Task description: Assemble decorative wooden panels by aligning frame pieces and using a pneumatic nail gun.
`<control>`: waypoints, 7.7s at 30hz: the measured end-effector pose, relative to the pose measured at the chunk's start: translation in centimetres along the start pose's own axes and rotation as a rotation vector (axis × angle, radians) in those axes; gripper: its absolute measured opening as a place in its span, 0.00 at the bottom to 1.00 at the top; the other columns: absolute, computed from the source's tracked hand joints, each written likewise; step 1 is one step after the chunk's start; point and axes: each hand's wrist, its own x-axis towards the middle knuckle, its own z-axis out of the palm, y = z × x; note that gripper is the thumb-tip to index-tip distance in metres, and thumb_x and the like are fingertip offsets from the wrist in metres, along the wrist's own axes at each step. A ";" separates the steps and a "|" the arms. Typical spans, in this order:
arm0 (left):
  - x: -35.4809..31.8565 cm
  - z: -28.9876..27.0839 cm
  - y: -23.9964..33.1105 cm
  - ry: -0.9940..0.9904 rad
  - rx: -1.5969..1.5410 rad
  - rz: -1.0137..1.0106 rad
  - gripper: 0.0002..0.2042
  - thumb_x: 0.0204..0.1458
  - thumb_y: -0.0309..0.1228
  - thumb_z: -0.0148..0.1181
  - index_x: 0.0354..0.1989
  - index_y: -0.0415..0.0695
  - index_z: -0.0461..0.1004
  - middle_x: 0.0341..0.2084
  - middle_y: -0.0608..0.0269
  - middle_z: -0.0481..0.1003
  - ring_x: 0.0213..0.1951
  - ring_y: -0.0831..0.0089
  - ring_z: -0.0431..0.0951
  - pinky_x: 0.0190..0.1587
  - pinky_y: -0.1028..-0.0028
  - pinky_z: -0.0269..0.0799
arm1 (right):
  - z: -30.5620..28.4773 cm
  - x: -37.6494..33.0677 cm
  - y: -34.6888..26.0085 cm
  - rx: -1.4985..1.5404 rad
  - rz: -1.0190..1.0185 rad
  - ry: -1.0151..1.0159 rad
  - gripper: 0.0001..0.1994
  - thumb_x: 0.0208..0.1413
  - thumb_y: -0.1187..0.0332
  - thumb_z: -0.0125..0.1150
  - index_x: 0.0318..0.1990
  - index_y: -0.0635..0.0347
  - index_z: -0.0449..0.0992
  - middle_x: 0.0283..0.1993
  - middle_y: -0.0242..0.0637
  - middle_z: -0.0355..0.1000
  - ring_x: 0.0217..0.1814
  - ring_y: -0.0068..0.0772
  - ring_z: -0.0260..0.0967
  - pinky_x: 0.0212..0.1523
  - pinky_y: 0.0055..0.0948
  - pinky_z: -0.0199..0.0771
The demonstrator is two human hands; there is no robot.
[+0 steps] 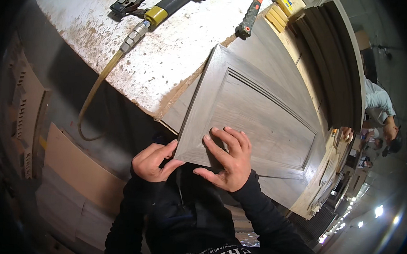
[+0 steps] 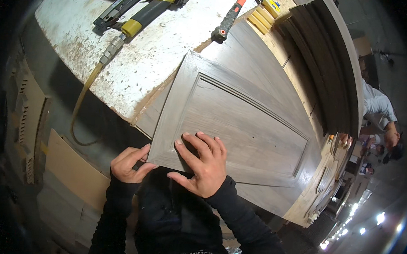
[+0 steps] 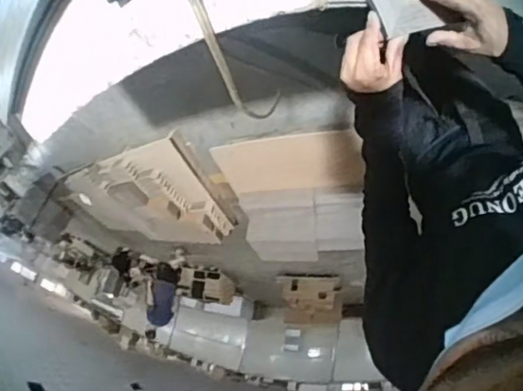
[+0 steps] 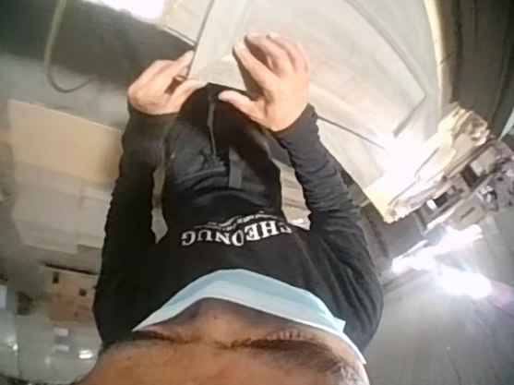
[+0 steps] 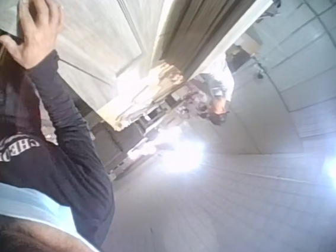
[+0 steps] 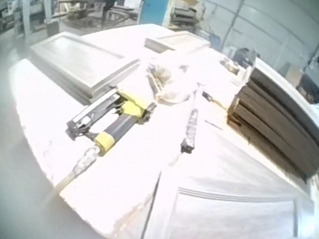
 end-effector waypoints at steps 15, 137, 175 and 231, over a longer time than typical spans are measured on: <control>-1.0 1.3 0.6 0.007 -0.638 -0.398 0.20 0.39 0.21 0.65 0.45 0.37 0.70 0.30 0.59 0.75 0.31 0.78 0.74 0.36 0.79 0.70 | 0.7 0.2 0.1 0.040 -0.014 0.086 0.27 0.33 0.54 0.67 0.46 0.50 0.73 0.50 0.36 0.65 0.56 0.41 0.57 0.54 0.44 0.51; -0.9 -12.9 -4.7 -0.439 -0.639 -0.368 0.19 0.30 0.27 0.66 0.35 0.35 0.73 0.29 0.55 0.76 0.33 0.71 0.76 0.39 0.77 0.69 | 2.1 1.5 1.4 -0.064 -0.209 -0.159 0.46 0.23 0.32 0.59 0.55 0.45 0.64 0.64 0.57 0.43 0.68 0.59 0.32 0.62 0.55 0.18; -2.6 -11.1 -7.2 -0.650 -0.570 -0.427 0.23 0.29 0.33 0.68 0.37 0.37 0.70 0.35 0.55 0.73 0.37 0.66 0.75 0.44 0.71 0.68 | 2.0 1.5 1.5 -0.053 -0.206 -0.154 0.45 0.23 0.31 0.59 0.54 0.43 0.65 0.64 0.55 0.45 0.68 0.58 0.33 0.62 0.55 0.20; 18.6 13.0 3.2 -0.279 0.439 -0.012 0.31 0.39 0.54 0.59 0.39 0.33 0.71 0.36 0.41 0.70 0.40 0.50 0.70 0.43 0.62 0.66 | -1.7 -34.9 18.5 0.378 1.318 0.952 0.13 0.44 0.63 0.61 0.34 0.62 0.73 0.26 0.36 0.69 0.28 0.30 0.67 0.33 0.28 0.67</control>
